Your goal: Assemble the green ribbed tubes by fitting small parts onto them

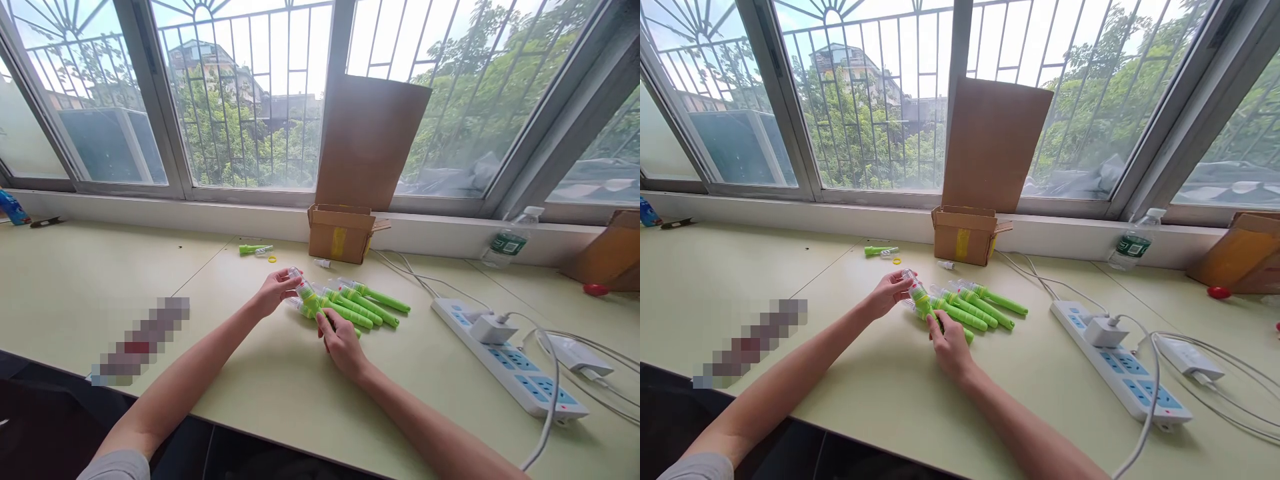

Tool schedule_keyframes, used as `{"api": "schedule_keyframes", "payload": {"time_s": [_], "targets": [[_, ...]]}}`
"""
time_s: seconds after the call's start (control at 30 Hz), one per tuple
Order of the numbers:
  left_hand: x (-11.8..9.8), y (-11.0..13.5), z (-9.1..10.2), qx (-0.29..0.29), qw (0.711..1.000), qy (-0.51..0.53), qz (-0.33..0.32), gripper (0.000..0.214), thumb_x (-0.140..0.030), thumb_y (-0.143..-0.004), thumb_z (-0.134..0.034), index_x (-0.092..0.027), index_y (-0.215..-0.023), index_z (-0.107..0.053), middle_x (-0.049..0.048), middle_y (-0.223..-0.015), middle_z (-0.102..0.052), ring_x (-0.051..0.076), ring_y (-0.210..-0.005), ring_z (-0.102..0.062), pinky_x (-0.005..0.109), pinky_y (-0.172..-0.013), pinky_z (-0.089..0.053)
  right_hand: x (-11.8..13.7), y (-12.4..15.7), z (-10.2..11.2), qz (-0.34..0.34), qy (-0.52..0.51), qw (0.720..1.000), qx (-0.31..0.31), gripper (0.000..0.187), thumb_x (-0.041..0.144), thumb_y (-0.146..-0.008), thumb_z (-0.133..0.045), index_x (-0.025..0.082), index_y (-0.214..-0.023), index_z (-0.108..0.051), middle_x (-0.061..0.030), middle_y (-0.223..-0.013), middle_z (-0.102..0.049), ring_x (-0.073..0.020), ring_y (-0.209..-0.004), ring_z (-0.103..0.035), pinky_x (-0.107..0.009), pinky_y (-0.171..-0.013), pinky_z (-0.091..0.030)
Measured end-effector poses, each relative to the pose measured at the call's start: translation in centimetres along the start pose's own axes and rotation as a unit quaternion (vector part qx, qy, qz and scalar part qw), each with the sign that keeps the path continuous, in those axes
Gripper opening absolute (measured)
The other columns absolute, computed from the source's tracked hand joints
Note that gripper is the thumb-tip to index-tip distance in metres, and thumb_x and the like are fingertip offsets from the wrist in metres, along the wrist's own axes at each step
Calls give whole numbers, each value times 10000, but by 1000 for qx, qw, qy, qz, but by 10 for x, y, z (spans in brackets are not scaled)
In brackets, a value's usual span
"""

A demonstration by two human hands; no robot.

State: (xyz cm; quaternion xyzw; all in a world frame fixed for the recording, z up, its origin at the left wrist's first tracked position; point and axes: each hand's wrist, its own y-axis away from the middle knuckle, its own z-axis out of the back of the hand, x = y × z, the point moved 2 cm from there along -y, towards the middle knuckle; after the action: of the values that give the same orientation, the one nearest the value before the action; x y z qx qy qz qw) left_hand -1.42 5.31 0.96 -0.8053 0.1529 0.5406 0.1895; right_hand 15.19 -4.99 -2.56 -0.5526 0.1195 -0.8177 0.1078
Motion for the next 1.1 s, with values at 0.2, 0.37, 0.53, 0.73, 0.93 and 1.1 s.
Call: {"api": "schedule_keyframes", "payload": {"time_s": [0.2,0.37,0.53,0.73,0.93,1.1], "targets": [[-3,2,-4,11,1000,7,-7,434,-349,-675,-808,-122,-1007,-645,103,-943,-687,183,-828,-656,318,-770,-518,2,0,0,11,16,999,-26,349,511,-912,-462,187,-913,-593,1,-616,-544,-153,-503,-449,-265,-491,-345],[0,1,-5,7,1000,8,-19,401,-370,-694,-793,-144,-981,-629,65,-896,-669,158,-783,-649,305,-739,-524,4,0,1,20,41,998,-53,382,526,-904,-465,173,-940,-606,-17,-668,-567,-160,-539,-448,-269,-504,-351],[-1,1,-4,7,1000,3,-20,376,-389,-693,-790,-135,-917,-627,51,-846,-656,151,-759,-640,300,-725,-524,5,0,2,27,58,996,-57,385,518,-908,-461,171,-985,-611,-16,-691,-585,-163,-564,-459,-275,-540,-358],[-3,2,-4,0,1000,-11,-20,377,-374,-673,-807,-111,-894,-653,65,-825,-675,161,-744,-647,317,-748,-527,1,-1,0,12,24,999,-32,401,561,-902,-437,188,-924,-584,7,-618,-541,-152,-492,-431,-271,-486,-339],[-3,3,-6,22,1000,-9,-21,374,-381,-705,-783,-119,-948,-673,77,-892,-681,166,-794,-650,300,-748,-523,-3,-1,-1,-15,-25,1000,5,405,560,-929,-384,217,-749,-502,28,-567,-501,-129,-424,-409,-266,-452,-327],[-4,5,-9,28,1000,-9,-11,432,-418,-717,-766,-128,-1020,-663,92,-928,-678,185,-830,-655,312,-755,-523,-1,-1,0,-7,3,999,-38,405,579,-899,-432,202,-842,-569,10,-587,-539,-149,-455,-441,-273,-460,-341]]}}
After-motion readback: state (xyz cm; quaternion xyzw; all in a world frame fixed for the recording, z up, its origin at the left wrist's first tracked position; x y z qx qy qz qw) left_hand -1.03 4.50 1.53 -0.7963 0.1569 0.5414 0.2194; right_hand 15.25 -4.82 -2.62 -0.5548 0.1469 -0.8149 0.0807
